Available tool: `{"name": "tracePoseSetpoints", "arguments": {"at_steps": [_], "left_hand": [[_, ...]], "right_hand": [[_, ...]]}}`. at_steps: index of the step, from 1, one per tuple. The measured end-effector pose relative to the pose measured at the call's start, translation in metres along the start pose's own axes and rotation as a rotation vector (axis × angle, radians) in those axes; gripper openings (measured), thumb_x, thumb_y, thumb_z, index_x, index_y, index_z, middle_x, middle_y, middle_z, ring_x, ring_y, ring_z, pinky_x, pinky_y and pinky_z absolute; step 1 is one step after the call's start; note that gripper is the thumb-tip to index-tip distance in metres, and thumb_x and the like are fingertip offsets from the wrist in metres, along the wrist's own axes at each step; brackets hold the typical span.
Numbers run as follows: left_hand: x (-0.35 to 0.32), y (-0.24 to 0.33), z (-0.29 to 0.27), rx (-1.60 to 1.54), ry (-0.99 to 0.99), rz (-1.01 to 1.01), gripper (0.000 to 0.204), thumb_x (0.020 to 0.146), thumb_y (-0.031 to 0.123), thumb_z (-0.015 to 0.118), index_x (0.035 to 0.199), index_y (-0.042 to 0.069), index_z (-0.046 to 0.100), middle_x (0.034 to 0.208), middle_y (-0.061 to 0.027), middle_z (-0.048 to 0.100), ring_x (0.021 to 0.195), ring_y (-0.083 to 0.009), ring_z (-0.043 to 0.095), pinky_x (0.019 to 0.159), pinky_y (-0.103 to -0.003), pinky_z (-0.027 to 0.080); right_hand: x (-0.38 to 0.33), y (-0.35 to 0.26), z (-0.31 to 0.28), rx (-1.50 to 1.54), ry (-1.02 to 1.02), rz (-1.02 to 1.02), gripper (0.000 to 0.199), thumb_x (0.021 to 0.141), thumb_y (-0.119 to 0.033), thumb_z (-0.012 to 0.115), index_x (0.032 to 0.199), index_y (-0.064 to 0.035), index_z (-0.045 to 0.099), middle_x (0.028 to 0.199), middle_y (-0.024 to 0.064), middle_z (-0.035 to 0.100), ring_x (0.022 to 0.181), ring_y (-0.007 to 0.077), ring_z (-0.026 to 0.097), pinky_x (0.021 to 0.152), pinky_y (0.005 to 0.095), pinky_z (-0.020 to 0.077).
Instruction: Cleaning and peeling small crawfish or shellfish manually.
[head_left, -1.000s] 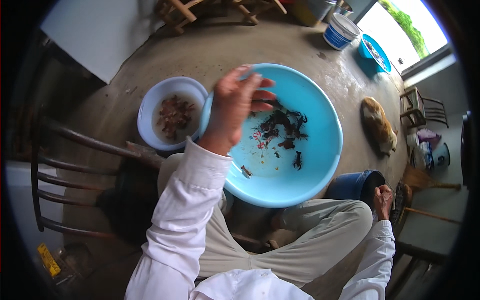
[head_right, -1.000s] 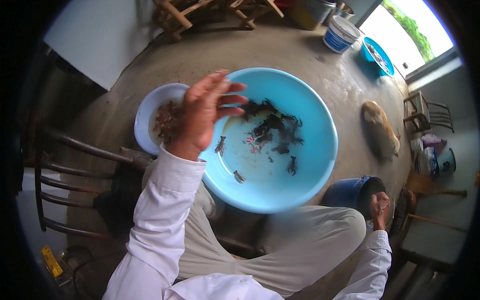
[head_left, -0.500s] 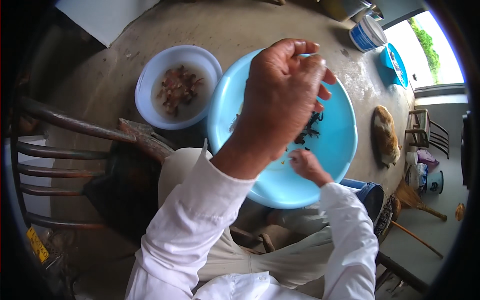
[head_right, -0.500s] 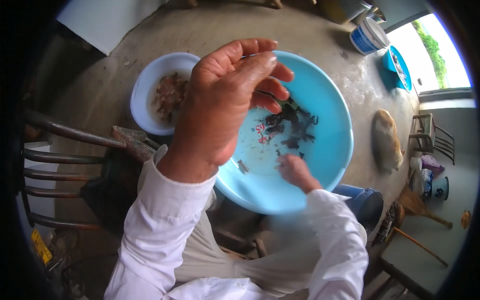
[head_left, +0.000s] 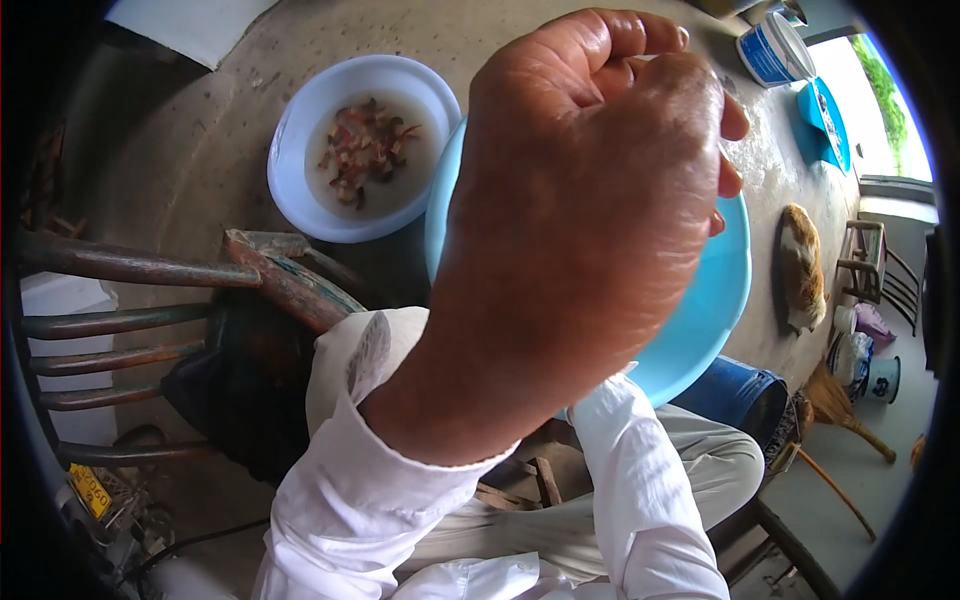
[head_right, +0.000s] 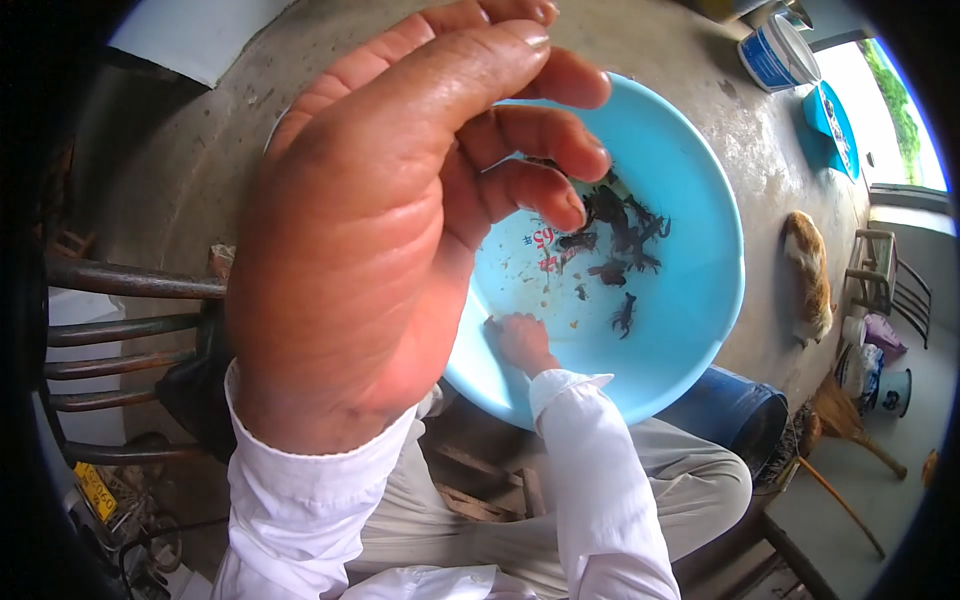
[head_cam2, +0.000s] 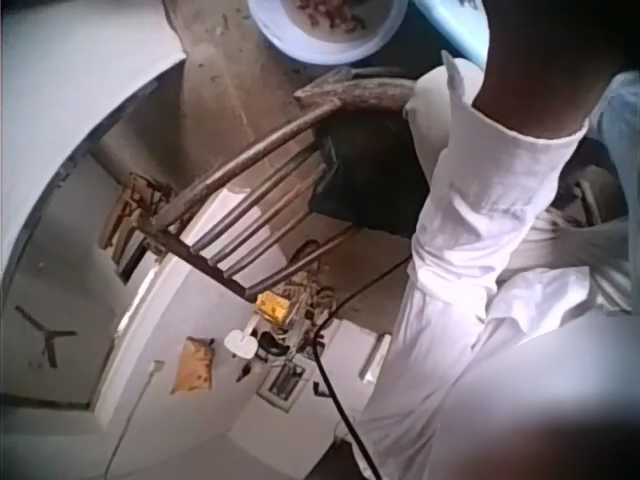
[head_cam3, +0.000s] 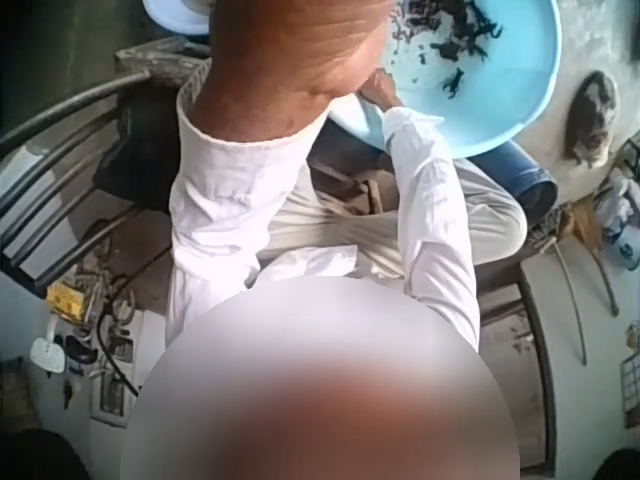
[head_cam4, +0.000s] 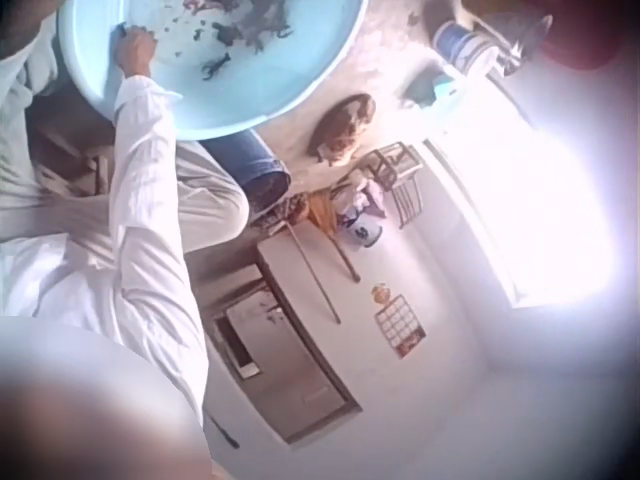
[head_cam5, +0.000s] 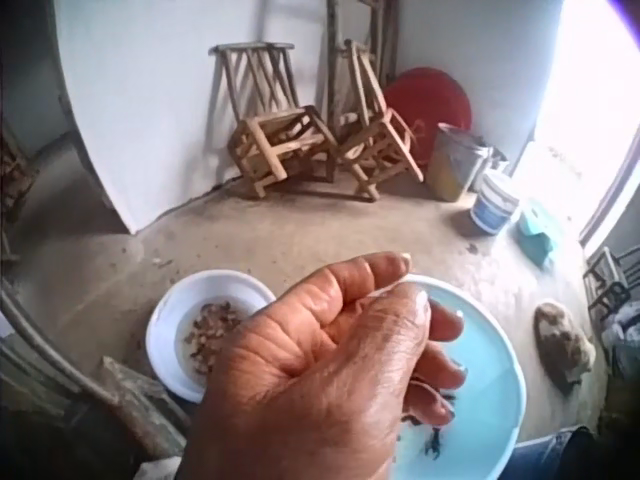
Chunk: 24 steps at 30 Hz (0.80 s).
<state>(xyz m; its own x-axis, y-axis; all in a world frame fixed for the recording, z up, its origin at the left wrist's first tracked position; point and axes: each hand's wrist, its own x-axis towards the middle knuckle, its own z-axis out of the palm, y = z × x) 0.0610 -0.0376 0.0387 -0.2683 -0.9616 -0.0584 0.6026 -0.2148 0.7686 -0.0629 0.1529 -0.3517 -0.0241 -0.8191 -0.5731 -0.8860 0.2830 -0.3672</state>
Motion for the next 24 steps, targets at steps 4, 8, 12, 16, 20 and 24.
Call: {"name": "tracePoseSetpoints", "arguments": {"at_steps": [4, 8, 12, 16, 20, 24], "left_hand": [[0.007, -0.003, 0.002, 0.036, -0.01, -0.041, 0.027, 0.095, 0.013, 0.056, 0.113, -0.007, 0.057, 0.085, -0.011, 0.069, 0.07, -0.0152, 0.065, 0.065, -0.029, 0.054], [0.006, -0.007, 0.008, 0.065, -0.021, -0.057, 0.019, 0.096, 0.012, 0.056, 0.107, -0.003, 0.061, 0.087, -0.0098, 0.069, 0.07, -0.0147, 0.065, 0.063, -0.027, 0.053], [-0.001, -0.02, 0.011, 0.123, -0.14, -0.125, 0.019, 0.098, 0.013, 0.057, 0.106, -0.004, 0.061, 0.086, -0.0091, 0.069, 0.07, -0.0124, 0.064, 0.062, -0.025, 0.053], [-0.011, -0.042, 0.011, 0.406, -0.418, -0.105, 0.022, 0.1, 0.015, 0.06, 0.116, 0.0, 0.064, 0.089, -0.0057, 0.07, 0.08, -0.0083, 0.064, 0.07, -0.025, 0.053], [-0.024, -0.052, 0.016, 0.668, -0.596, -0.027, 0.025, 0.1, 0.019, 0.063, 0.114, -0.002, 0.066, 0.092, -0.0067, 0.071, 0.086, -0.0119, 0.065, 0.078, -0.028, 0.053], [-0.035, -0.063, 0.021, 0.854, -0.743, -0.122, 0.036, 0.1, 0.031, 0.065, 0.108, -0.004, 0.068, 0.093, -0.0062, 0.071, 0.086, -0.0144, 0.065, 0.082, -0.03, 0.052]], "right_hand": [[0.0, 0.008, -0.022, 0.139, -0.183, 0.065, 0.037, 0.093, -0.037, 0.058, 0.099, -0.0031, 0.072, 0.1, 0.0213, 0.071, 0.095, 0.0421, 0.066, 0.086, 0.051, 0.0505], [-0.028, 0.0, -0.09, 0.456, -0.122, -0.095, 0.03, 0.09, -0.028, 0.062, 0.101, -0.0013, 0.07, 0.095, 0.0206, 0.071, 0.09, 0.036, 0.068, 0.082, 0.0443, 0.052], [-0.074, -0.022, -0.183, 0.397, -0.083, -0.062, 0.03, 0.09, -0.02, 0.064, 0.108, 0.0025, 0.069, 0.097, 0.0183, 0.073, 0.091, 0.0289, 0.07, 0.083, 0.0383, 0.0535], [-0.134, -0.045, -0.266, 0.451, -0.007, -0.11, 0.025, 0.091, -0.022, 0.062, 0.1, 0.0017, 0.068, 0.094, 0.0153, 0.071, 0.085, 0.0267, 0.068, 0.079, 0.038, 0.0528], [-0.188, -0.055, -0.296, 0.535, 0.136, -0.2, 0.018, 0.092, -0.012, 0.065, 0.1, 0.0036, 0.064, 0.088, 0.011, 0.069, 0.083, 0.0196, 0.066, 0.079, 0.0352, 0.0523], [-0.206, -0.056, -0.292, 0.293, 0.571, -0.531, 0.018, 0.079, 0.003, 0.07, 0.092, -0.0046, 0.061, 0.084, 0.0098, 0.061, 0.08, 0.0303, 0.061, 0.073, 0.0401, 0.0493]]}}
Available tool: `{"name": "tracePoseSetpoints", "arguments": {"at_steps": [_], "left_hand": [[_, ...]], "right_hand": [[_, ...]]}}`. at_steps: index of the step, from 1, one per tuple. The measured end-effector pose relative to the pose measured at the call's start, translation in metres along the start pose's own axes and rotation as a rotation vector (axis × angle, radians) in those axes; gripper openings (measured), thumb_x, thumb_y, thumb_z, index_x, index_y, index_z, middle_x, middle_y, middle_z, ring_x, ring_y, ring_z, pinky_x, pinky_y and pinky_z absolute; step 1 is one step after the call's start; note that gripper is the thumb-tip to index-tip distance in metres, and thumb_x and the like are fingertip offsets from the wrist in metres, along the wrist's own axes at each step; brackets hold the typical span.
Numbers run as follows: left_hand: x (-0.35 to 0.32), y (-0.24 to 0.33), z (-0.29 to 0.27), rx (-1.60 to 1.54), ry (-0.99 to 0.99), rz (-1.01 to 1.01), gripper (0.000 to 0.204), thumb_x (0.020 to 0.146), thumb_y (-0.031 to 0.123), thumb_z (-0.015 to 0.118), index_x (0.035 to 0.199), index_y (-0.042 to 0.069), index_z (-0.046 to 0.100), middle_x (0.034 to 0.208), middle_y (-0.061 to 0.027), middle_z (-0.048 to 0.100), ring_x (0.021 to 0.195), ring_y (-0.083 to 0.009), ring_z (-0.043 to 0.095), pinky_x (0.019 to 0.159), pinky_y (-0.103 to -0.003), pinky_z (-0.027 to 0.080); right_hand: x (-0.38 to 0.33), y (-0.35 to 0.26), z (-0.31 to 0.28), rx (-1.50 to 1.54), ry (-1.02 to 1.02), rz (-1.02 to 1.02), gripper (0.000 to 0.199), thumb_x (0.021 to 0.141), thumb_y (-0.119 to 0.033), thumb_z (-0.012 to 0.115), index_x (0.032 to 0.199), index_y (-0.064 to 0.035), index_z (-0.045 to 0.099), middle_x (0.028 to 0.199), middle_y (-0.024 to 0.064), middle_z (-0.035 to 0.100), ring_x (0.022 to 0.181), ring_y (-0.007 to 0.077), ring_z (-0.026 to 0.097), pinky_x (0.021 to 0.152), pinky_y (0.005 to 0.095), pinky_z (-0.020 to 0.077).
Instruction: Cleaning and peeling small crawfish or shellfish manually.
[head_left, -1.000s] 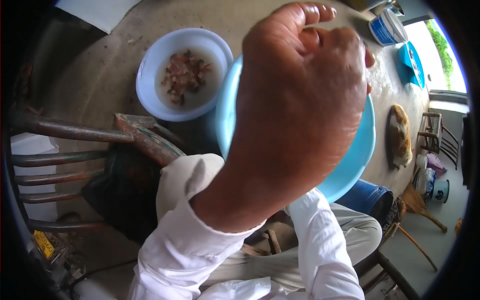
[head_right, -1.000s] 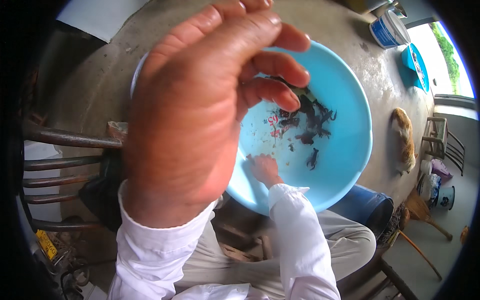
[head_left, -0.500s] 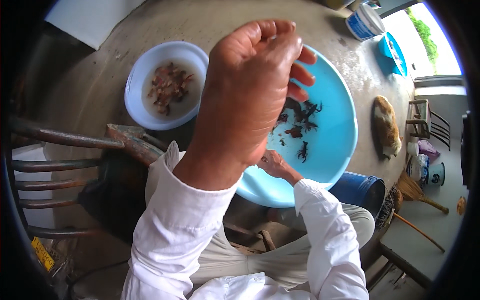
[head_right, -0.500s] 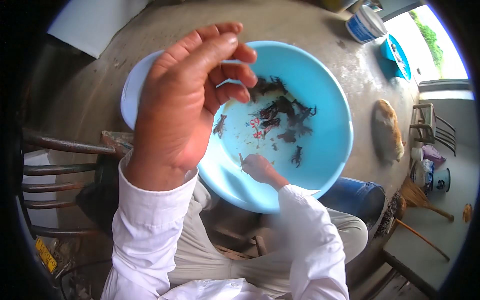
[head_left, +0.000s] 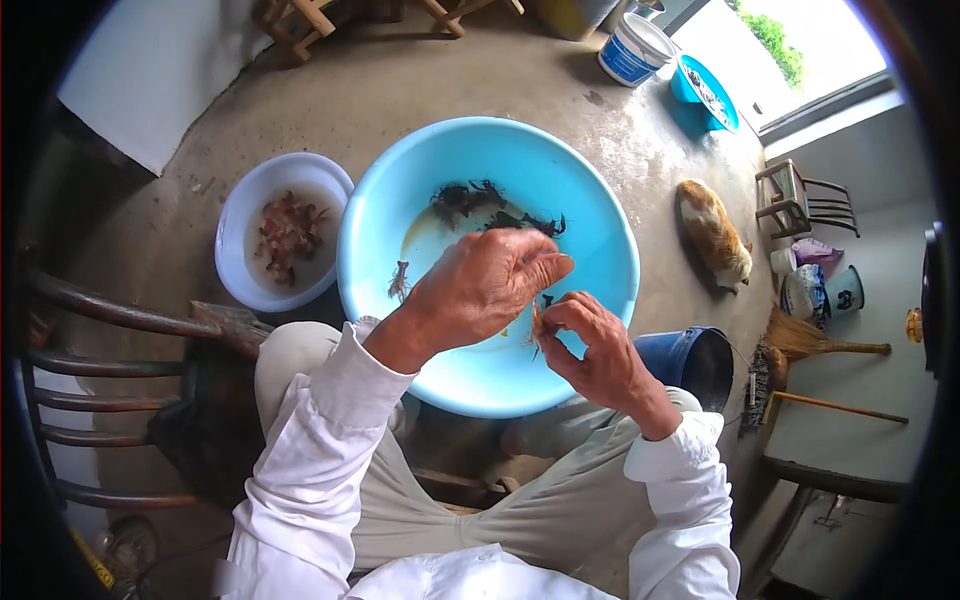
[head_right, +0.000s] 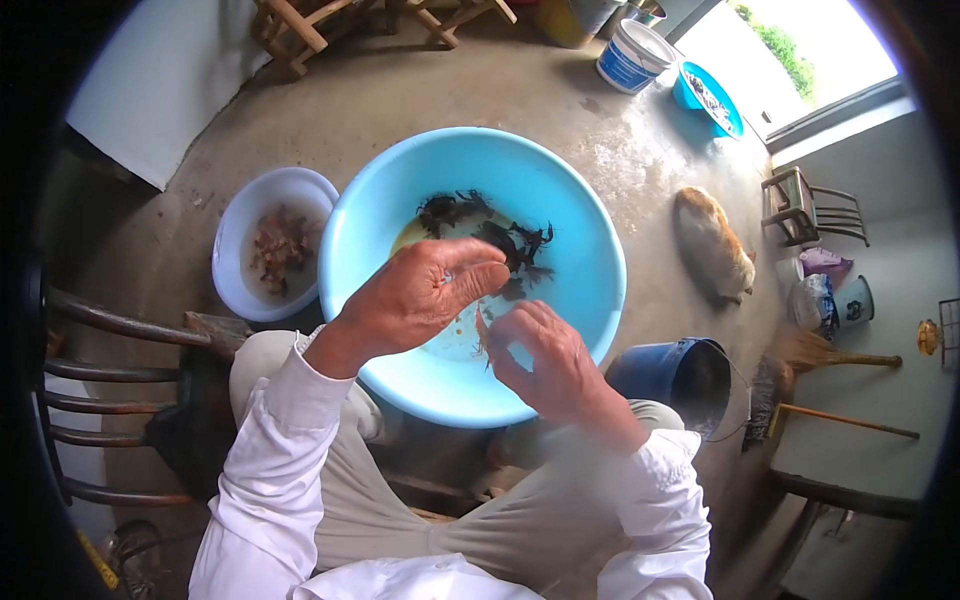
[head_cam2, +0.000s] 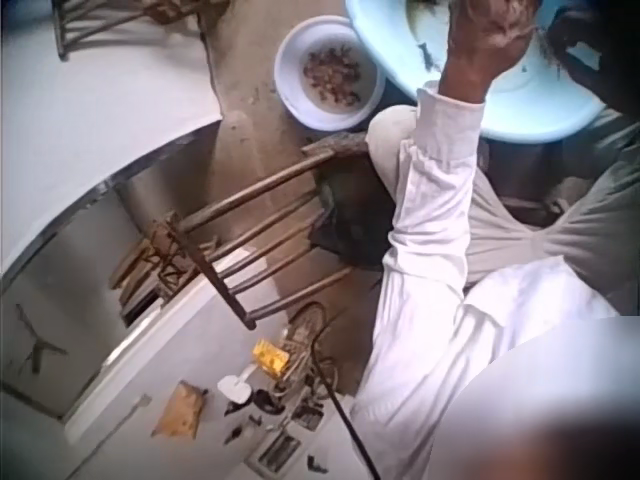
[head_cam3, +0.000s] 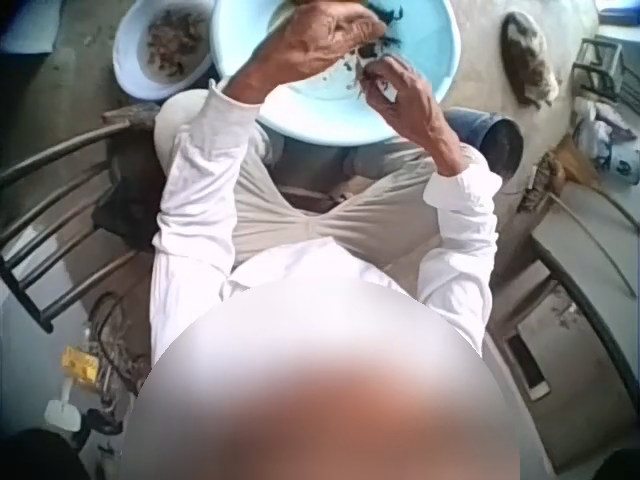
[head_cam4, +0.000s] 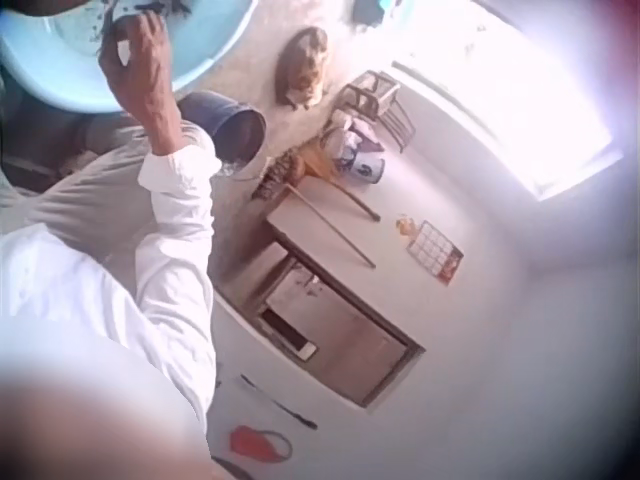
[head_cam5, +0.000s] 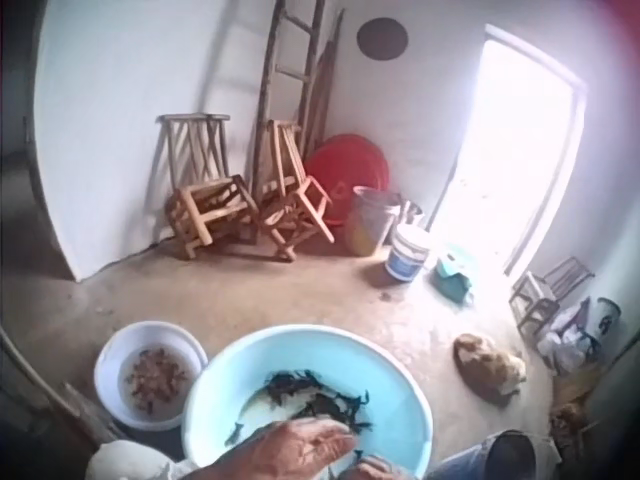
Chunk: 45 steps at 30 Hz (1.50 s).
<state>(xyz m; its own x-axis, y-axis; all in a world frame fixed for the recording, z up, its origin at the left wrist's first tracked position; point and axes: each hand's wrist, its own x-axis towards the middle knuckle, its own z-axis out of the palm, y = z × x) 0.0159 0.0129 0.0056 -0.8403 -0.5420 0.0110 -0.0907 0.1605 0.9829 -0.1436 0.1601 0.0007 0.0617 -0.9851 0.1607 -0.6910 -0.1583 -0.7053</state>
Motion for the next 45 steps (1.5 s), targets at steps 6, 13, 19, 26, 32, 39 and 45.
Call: {"name": "tracePoseSetpoints", "arguments": {"at_steps": [6, 13, 19, 26, 32, 39, 45], "left_hand": [[0.008, 0.003, 0.006, -0.047, -0.205, -0.359, 0.05, 0.099, 0.048, 0.061, 0.088, -0.001, 0.067, 0.072, -0.0062, 0.064, 0.059, -0.0123, 0.062, 0.052, -0.027, 0.053], [0.016, -0.004, 0.019, -0.33, -0.349, -0.45, 0.039, 0.101, 0.036, 0.062, 0.088, -0.001, 0.067, 0.074, -0.0078, 0.068, 0.061, -0.0143, 0.067, 0.054, -0.026, 0.056], [0.014, -0.006, 0.024, -0.489, -0.275, -0.437, 0.022, 0.101, 0.02, 0.062, 0.1, -0.002, 0.067, 0.089, -0.0111, 0.072, 0.077, -0.0169, 0.072, 0.071, -0.03, 0.062], [0.014, -0.009, 0.026, -0.53, -0.246, -0.43, 0.019, 0.1, 0.014, 0.062, 0.108, -0.004, 0.064, 0.095, -0.0123, 0.071, 0.079, -0.0181, 0.072, 0.072, -0.031, 0.062], [0.011, -0.008, 0.039, -0.401, 0.083, -0.184, 0.016, 0.1, 0.007, 0.061, 0.11, -0.005, 0.064, 0.095, -0.0125, 0.072, 0.079, -0.0154, 0.07, 0.073, -0.03, 0.061], [0.007, -0.01, 0.056, 0.118, 0.357, 0.224, 0.015, 0.095, 0.002, 0.065, 0.11, -0.003, 0.065, 0.097, -0.0162, 0.074, 0.082, -0.0236, 0.074, 0.071, -0.033, 0.06], [0.006, -0.011, 0.059, 0.369, 0.402, 0.388, 0.02, 0.091, -0.002, 0.066, 0.111, -0.004, 0.066, 0.102, -0.0201, 0.073, 0.089, -0.0325, 0.074, 0.073, -0.037, 0.061]], "right_hand": [[-0.005, 0.009, -0.005, -0.289, 0.074, -0.101, 0.025, 0.077, 0.0, 0.074, 0.097, -0.0055, 0.059, 0.089, 0.0089, 0.057, 0.086, 0.0291, 0.057, 0.076, 0.0406, 0.0464], [-0.007, 0.018, -0.014, -0.378, 0.116, -0.168, 0.023, 0.078, -0.002, 0.072, 0.097, -0.006, 0.059, 0.091, 0.0078, 0.055, 0.088, 0.0274, 0.057, 0.074, 0.0392, 0.045], [-0.006, 0.021, -0.02, -0.41, 0.174, -0.19, 0.023, 0.077, -0.003, 0.071, 0.097, -0.0071, 0.062, 0.093, 0.0072, 0.057, 0.093, 0.0269, 0.059, 0.08, 0.039, 0.0466], [-0.003, 0.024, -0.02, -0.44, 0.283, -0.212, 0.024, 0.073, -0.002, 0.072, 0.095, -0.0078, 0.063, 0.099, 0.0084, 0.06, 0.094, 0.0281, 0.059, 0.081, 0.0404, 0.0469], [0.002, 0.005, -0.012, -0.294, 0.606, -0.016, 0.02, 0.078, 0.003, 0.071, 0.095, -0.005, 0.064, 0.101, 0.0114, 0.06, 0.095, 0.0315, 0.06, 0.078, 0.0416, 0.0488], [0.006, 0.002, 0.0, 0.692, 0.436, 0.511, 0.019, 0.095, -0.017, 0.07, 0.1, 0.0012, 0.068, 0.083, 0.007, 0.069, 0.071, 0.0107, 0.063, 0.064, 0.028, 0.0501], [0.01, 0.011, 0.004, 1.188, 0.499, 0.51, 0.021, 0.098, -0.017, 0.067, 0.107, 0.0029, 0.067, 0.083, 0.0042, 0.068, 0.064, 0.0077, 0.057, 0.057, 0.0232, 0.044]]}}
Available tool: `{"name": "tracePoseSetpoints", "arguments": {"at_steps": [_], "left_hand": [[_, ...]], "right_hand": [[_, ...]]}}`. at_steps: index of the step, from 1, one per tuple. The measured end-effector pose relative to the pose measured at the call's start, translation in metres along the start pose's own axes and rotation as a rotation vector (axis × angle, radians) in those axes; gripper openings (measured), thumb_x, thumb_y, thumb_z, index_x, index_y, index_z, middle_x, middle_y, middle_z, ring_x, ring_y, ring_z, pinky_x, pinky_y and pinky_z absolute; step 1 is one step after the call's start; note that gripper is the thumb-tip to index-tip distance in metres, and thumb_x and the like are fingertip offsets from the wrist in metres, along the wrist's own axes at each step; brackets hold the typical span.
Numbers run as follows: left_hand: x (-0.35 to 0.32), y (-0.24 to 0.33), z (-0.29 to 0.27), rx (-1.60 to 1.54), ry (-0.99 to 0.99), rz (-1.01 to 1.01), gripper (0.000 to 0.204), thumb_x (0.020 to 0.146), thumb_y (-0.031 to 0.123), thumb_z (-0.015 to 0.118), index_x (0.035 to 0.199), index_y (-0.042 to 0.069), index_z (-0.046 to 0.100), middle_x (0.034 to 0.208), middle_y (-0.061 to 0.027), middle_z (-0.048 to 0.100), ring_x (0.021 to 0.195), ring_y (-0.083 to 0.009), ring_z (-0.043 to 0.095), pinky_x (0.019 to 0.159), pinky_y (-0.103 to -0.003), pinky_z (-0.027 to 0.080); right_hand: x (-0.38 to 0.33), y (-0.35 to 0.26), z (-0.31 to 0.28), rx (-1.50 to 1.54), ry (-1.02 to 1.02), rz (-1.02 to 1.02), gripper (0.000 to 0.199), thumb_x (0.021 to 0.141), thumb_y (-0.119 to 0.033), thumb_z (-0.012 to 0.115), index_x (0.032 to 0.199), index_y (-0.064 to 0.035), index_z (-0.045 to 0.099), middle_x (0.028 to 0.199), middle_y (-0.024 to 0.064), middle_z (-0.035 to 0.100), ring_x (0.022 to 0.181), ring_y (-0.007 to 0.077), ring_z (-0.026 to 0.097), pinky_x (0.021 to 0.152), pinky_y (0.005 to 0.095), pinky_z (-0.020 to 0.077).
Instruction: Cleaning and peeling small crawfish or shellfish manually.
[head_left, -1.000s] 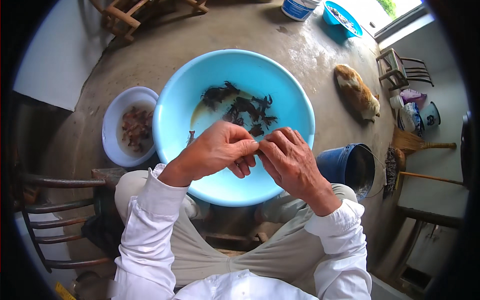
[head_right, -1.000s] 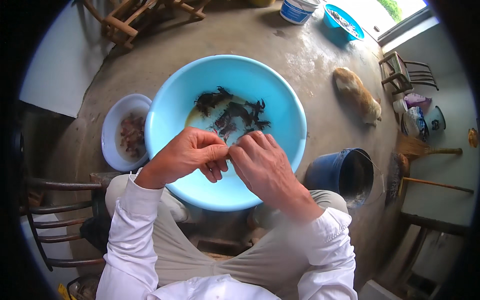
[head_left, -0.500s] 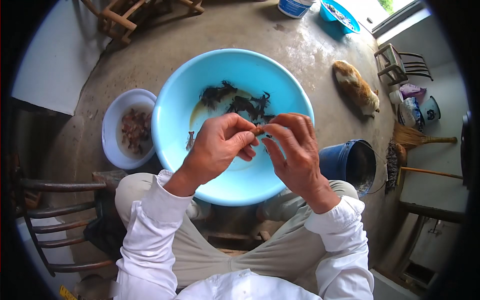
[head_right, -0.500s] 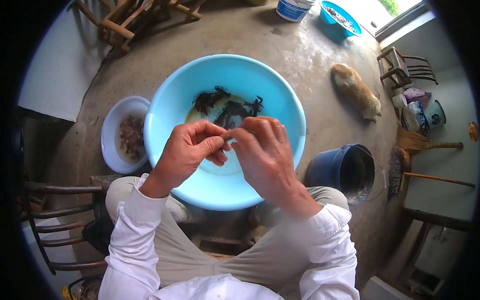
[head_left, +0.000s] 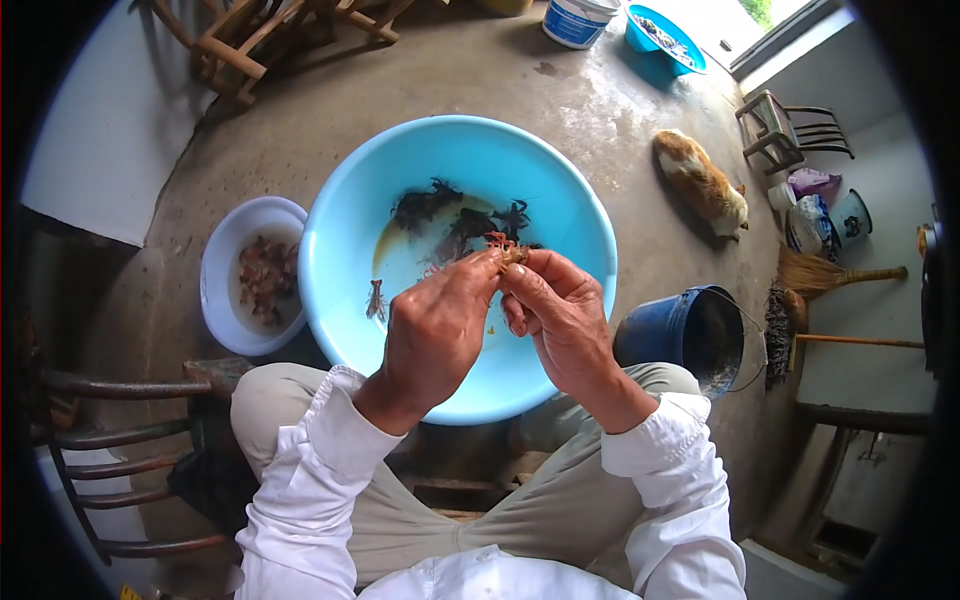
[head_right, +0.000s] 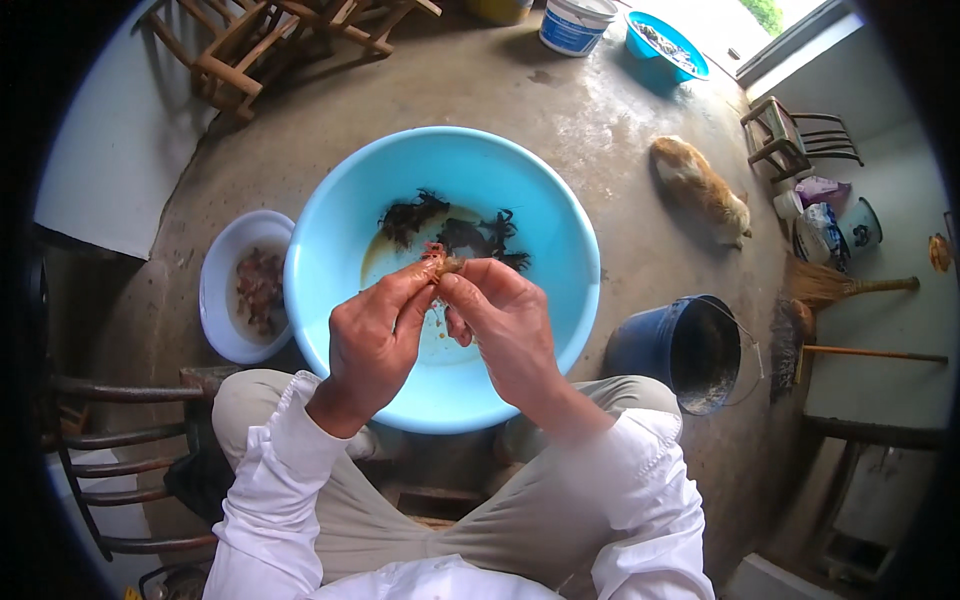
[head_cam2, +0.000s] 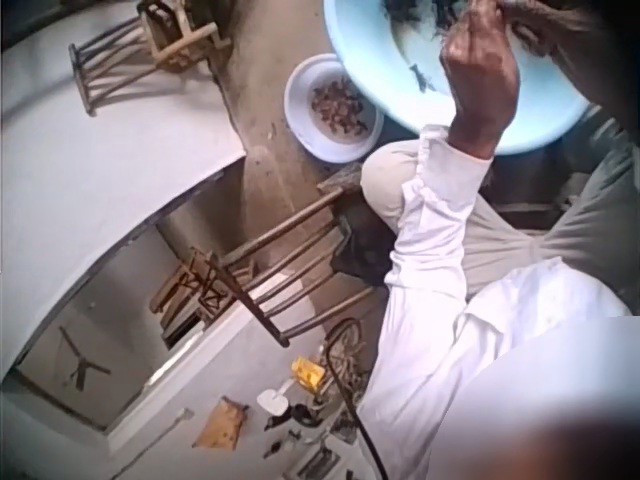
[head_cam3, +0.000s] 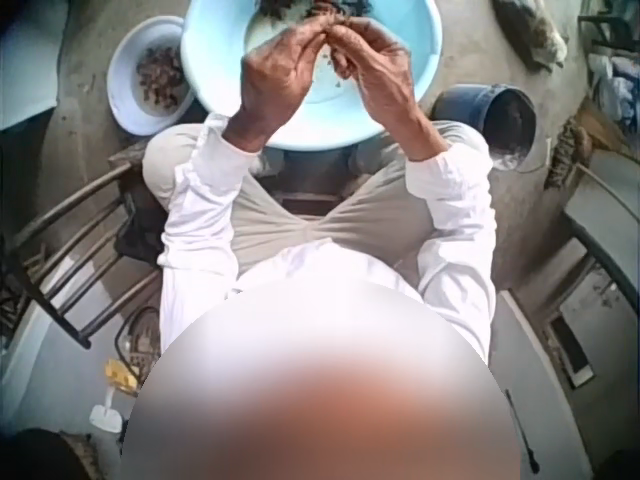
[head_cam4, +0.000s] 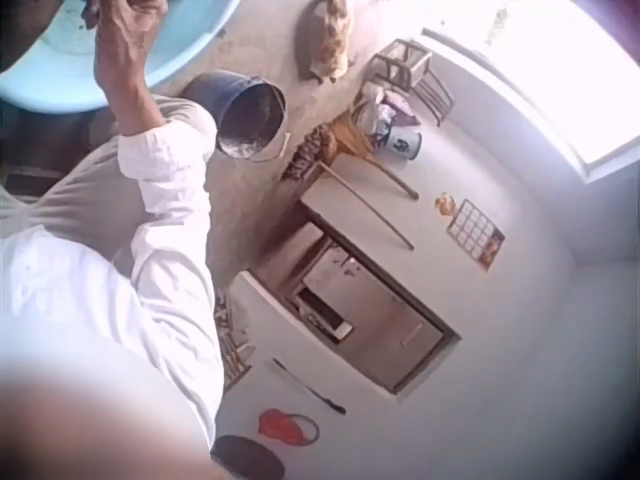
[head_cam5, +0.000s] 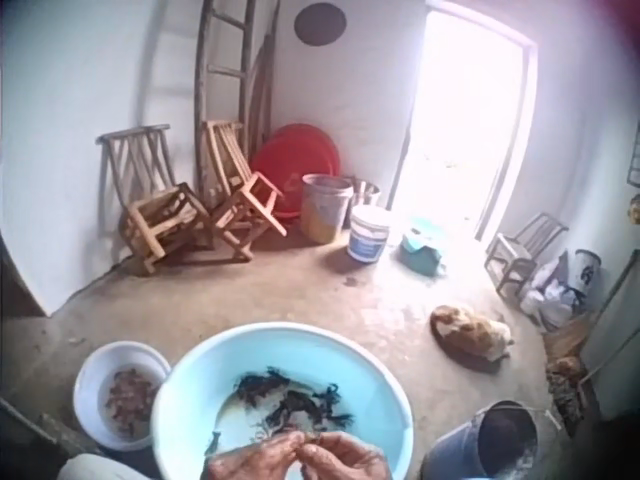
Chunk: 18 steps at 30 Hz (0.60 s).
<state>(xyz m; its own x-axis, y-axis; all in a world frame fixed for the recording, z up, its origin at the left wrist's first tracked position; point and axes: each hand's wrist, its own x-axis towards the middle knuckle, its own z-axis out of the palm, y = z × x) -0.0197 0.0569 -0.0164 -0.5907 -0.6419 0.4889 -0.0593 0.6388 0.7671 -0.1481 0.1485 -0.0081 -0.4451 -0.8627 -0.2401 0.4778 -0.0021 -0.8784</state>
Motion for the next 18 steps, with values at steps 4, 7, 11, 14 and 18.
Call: {"name": "tracePoseSetpoints", "arguments": {"at_steps": [4, 7, 11, 14, 18], "left_hand": [[-0.0029, -0.0052, -0.0005, 0.179, -0.015, 0.248, 0.034, 0.083, -0.008, 0.066, 0.117, -0.008, 0.064, 0.113, -0.0248, 0.07, 0.1, -0.0352, 0.072, 0.081, -0.038, 0.061], [-0.0041, -0.0067, -0.0002, 0.252, -0.034, 0.317, 0.038, 0.081, -0.007, 0.065, 0.119, -0.008, 0.064, 0.115, -0.0259, 0.069, 0.103, -0.0364, 0.071, 0.083, -0.04, 0.061], [-0.0029, -0.0076, -0.0013, 0.283, -0.056, 0.386, 0.035, 0.083, -0.002, 0.064, 0.117, -0.008, 0.065, 0.115, -0.0263, 0.068, 0.104, -0.037, 0.071, 0.083, -0.042, 0.061], [-0.0012, -0.0035, -0.0028, 0.253, -0.049, 0.373, 0.037, 0.08, -0.014, 0.062, 0.115, -0.008, 0.066, 0.115, -0.0233, 0.069, 0.103, -0.0365, 0.071, 0.08, -0.041, 0.061], [-0.0011, -0.0038, -0.003, 0.239, -0.036, 0.383, 0.038, 0.078, -0.014, 0.062, 0.115, -0.007, 0.066, 0.116, -0.0233, 0.069, 0.103, -0.037, 0.071, 0.08, -0.041, 0.061]], "right_hand": [[0.0005, -0.0032, 0.0023, 0.131, 0.004, 0.093, 0.019, 0.098, -0.012, 0.067, 0.109, 0.0031, 0.067, 0.08, 0.0035, 0.065, 0.06, 0.008, 0.054, 0.054, 0.0233, 0.041], [-0.0002, -0.0047, 0.0038, 0.22, 0.016, 0.143, 0.018, 0.097, -0.012, 0.067, 0.108, 0.0027, 0.066, 0.077, 0.0026, 0.063, 0.058, 0.0083, 0.053, 0.053, 0.0237, 0.0399], [-0.0005, -0.0051, 0.0005, 0.265, -0.002, 0.18, 0.015, 0.099, -0.013, 0.064, 0.104, 0.001, 0.065, 0.073, 0.0021, 0.061, 0.054, 0.008, 0.052, 0.051, 0.0243, 0.0375], [-0.0007, -0.0047, -0.002, 0.283, -0.047, 0.176, 0.013, 0.099, -0.013, 0.063, 0.102, 0.0, 0.064, 0.072, 0.0022, 0.061, 0.052, 0.0079, 0.051, 0.05, 0.0249, 0.0369], [-0.0018, -0.0087, 0.0014, 0.278, -0.011, 0.206, 0.013, 0.1, -0.013, 0.062, 0.103, -0.0003, 0.064, 0.071, 0.0023, 0.061, 0.052, 0.0081, 0.05, 0.05, 0.0253, 0.0369]]}}
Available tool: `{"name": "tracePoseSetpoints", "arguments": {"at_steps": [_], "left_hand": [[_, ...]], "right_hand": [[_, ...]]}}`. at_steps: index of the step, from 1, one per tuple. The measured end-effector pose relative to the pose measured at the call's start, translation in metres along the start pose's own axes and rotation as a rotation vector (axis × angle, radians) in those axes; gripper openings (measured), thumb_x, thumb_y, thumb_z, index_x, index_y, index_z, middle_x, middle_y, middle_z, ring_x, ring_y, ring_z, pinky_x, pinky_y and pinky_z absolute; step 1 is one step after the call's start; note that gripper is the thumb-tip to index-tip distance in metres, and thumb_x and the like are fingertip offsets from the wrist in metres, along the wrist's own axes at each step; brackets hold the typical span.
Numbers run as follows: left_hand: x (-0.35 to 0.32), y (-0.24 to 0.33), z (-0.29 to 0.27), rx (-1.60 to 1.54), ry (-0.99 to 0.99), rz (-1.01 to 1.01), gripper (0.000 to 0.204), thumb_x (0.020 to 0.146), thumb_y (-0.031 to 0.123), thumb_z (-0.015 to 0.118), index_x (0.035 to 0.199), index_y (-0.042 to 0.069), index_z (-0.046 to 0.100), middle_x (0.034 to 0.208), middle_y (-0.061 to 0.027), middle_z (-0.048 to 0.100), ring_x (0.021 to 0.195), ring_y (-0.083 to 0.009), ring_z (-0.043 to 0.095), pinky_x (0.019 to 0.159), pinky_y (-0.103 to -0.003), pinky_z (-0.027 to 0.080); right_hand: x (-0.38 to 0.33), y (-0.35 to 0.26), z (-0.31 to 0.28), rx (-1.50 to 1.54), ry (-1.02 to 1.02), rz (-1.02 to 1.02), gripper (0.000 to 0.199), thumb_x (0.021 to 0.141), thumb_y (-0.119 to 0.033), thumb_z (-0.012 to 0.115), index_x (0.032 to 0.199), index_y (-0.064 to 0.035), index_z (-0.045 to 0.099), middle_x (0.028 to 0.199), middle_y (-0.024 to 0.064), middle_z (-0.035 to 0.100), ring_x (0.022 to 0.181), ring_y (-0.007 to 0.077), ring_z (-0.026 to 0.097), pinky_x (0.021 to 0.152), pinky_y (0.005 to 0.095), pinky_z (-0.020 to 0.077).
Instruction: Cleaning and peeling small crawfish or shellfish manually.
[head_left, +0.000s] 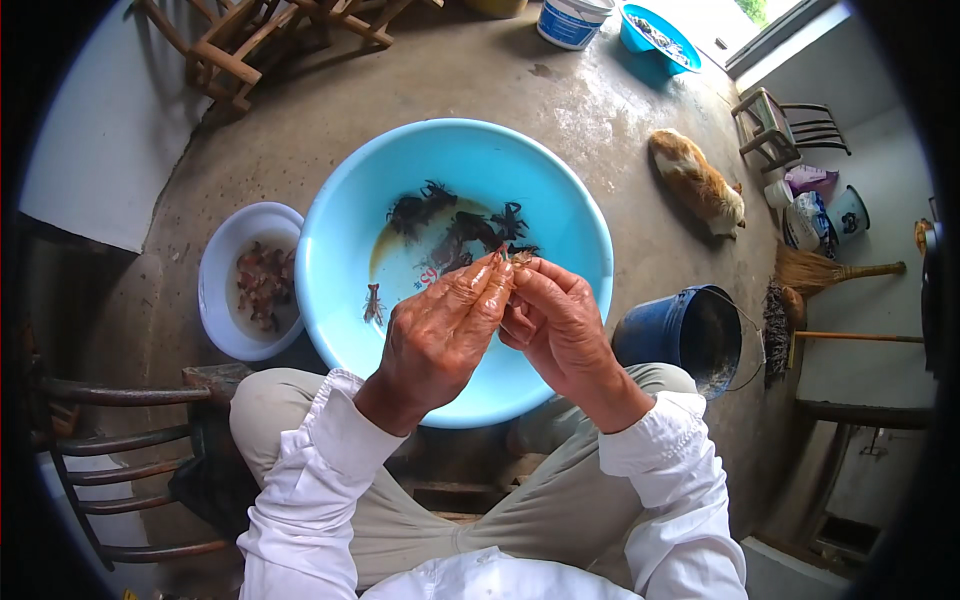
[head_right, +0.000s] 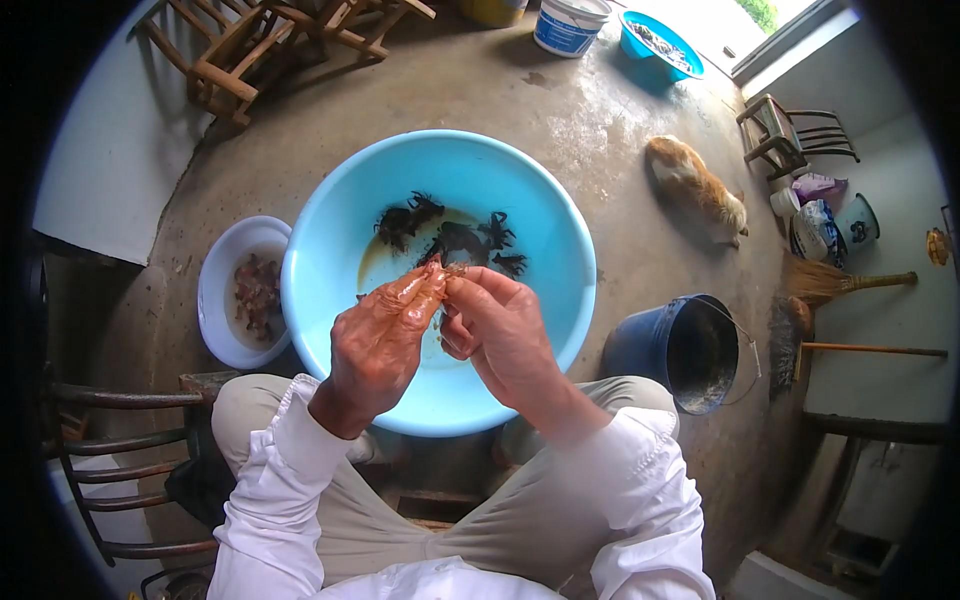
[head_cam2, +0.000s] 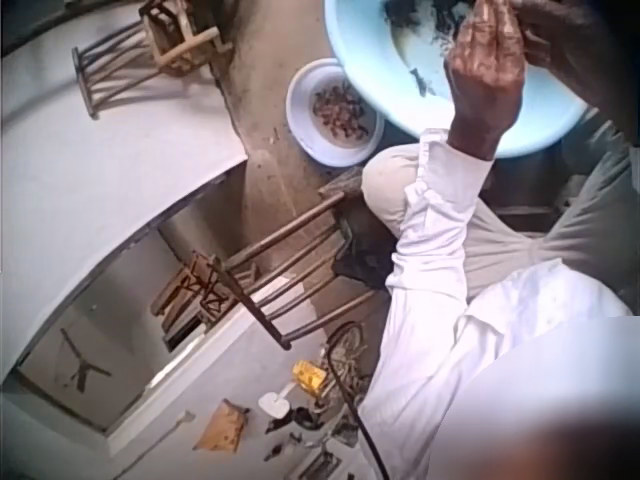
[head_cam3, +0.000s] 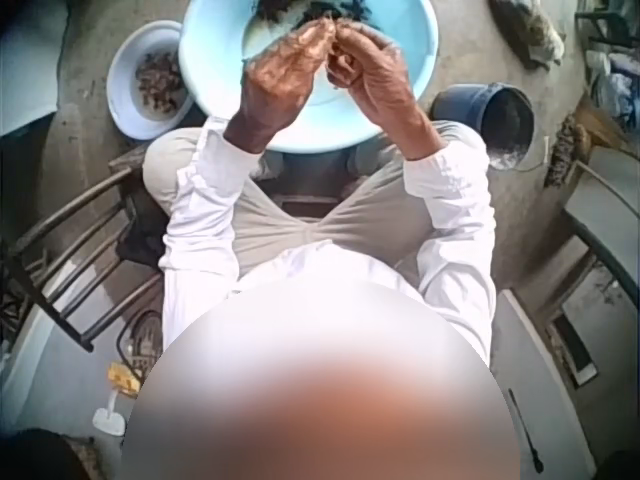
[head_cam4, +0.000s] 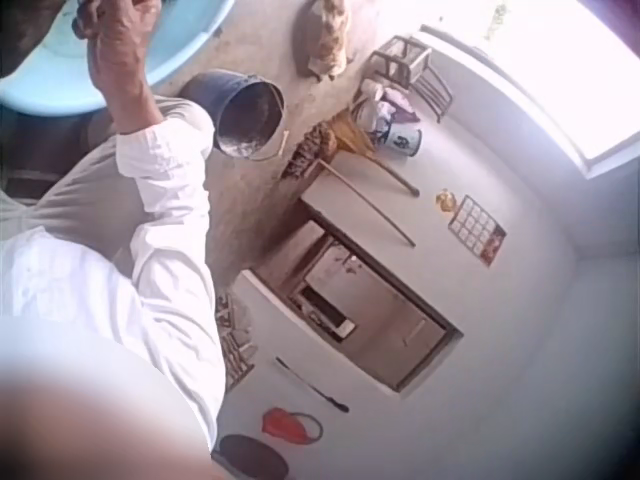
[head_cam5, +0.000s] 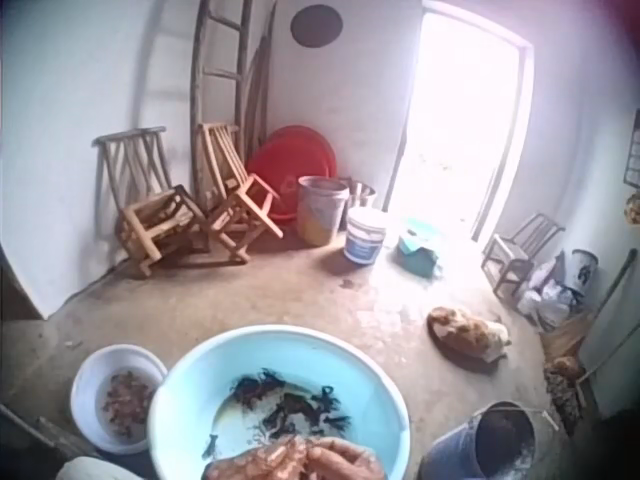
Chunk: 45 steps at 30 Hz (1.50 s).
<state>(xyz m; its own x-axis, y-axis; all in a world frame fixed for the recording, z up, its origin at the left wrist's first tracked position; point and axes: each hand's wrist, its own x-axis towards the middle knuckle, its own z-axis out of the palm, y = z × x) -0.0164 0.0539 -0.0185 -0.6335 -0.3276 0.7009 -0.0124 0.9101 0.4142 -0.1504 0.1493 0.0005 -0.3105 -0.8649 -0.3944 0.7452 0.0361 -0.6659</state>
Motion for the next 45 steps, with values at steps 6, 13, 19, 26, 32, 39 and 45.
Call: {"name": "tracePoseSetpoints", "arguments": {"at_steps": [6, 13, 19, 26, 32, 39, 45], "left_hand": [[0.003, -0.003, 0.0, -0.013, 0.005, 0.043, 0.034, 0.082, -0.001, 0.065, 0.115, -0.008, 0.068, 0.113, -0.0249, 0.07, 0.104, -0.0365, 0.071, 0.086, -0.042, 0.061], [0.0, -0.003, 0.0, -0.017, 0.007, 0.047, 0.036, 0.079, -0.002, 0.066, 0.115, -0.007, 0.068, 0.113, -0.0244, 0.07, 0.104, -0.0355, 0.071, 0.086, -0.041, 0.061], [-0.003, -0.002, 0.004, -0.023, -0.005, 0.005, 0.037, 0.079, -0.004, 0.067, 0.115, -0.007, 0.068, 0.112, -0.0235, 0.07, 0.101, -0.0356, 0.072, 0.082, -0.041, 0.061], [0.001, 0.003, 0.008, -0.178, 0.012, -0.262, 0.035, 0.079, -0.016, 0.062, 0.111, -0.004, 0.069, 0.107, -0.0192, 0.072, 0.096, -0.0334, 0.073, 0.081, -0.037, 0.061], [0.004, -0.001, 0.003, -0.168, -0.008, -0.289, 0.035, 0.079, -0.015, 0.063, 0.111, -0.003, 0.07, 0.104, -0.0177, 0.073, 0.092, -0.0328, 0.073, 0.077, -0.037, 0.061], [0.004, -0.003, 0.005, -0.317, 0.015, -0.495, 0.016, 0.09, -0.005, 0.066, 0.105, -0.004, 0.072, 0.095, -0.0136, 0.075, 0.076, -0.019, 0.072, 0.068, -0.029, 0.06], [0.014, -0.003, -0.009, -0.782, -0.042, -0.875, 0.014, 0.096, 0.004, 0.067, 0.104, -0.005, 0.072, 0.085, -0.0091, 0.073, 0.068, -0.0104, 0.067, 0.063, -0.025, 0.058]], "right_hand": [[-0.001, -0.001, -0.004, -0.02, -0.067, -0.029, 0.013, 0.101, -0.014, 0.06, 0.1, -0.0008, 0.063, 0.073, 0.0027, 0.061, 0.053, 0.0094, 0.052, 0.05, 0.0263, 0.0378], [-0.001, -0.001, -0.001, 0.038, -0.037, 0.007, 0.013, 0.1, -0.014, 0.058, 0.097, -0.0016, 0.062, 0.071, 0.0031, 0.059, 0.052, 0.011, 0.051, 0.05, 0.0282, 0.0386], [0.0, -0.002, -0.002, 0.016, -0.003, 0.031, 0.011, 0.097, -0.01, 0.057, 0.096, -0.0007, 0.063, 0.066, 0.0039, 0.057, 0.051, 0.0115, 0.05, 0.048, 0.0291, 0.0382], [0.002, 0.008, -0.001, -0.149, 0.088, -0.074, 0.013, 0.1, -0.012, 0.058, 0.099, -0.0014, 0.066, 0.072, 0.0016, 0.057, 0.053, 0.0119, 0.056, 0.045, 0.0301, 0.0488], [0.005, 0.016, -0.007, -0.316, 0.025, -0.237, 0.018, 0.101, -0.011, 0.057, 0.103, 0.0042, 0.066, 0.076, 0.0042, 0.06, 0.055, 0.0144, 0.061, 0.047, 0.0282, 0.0528], [0.003, 0.019, 0.002, -0.493, 0.093, -0.293, 0.016, 0.096, 0.0, 0.052, 0.103, 0.0067, 0.064, 0.076, 0.0065, 0.067, 0.056, 0.0115, 0.064, 0.049, 0.026, 0.0522], [0.007, 0.019, -0.003, -0.715, 0.136, -0.375, 0.016, 0.093, 0.0, 0.055, 0.105, 0.0049, 0.065, 0.079, 0.0061, 0.07, 0.059, 0.0095, 0.065, 0.054, 0.0246, 0.0534]]}}
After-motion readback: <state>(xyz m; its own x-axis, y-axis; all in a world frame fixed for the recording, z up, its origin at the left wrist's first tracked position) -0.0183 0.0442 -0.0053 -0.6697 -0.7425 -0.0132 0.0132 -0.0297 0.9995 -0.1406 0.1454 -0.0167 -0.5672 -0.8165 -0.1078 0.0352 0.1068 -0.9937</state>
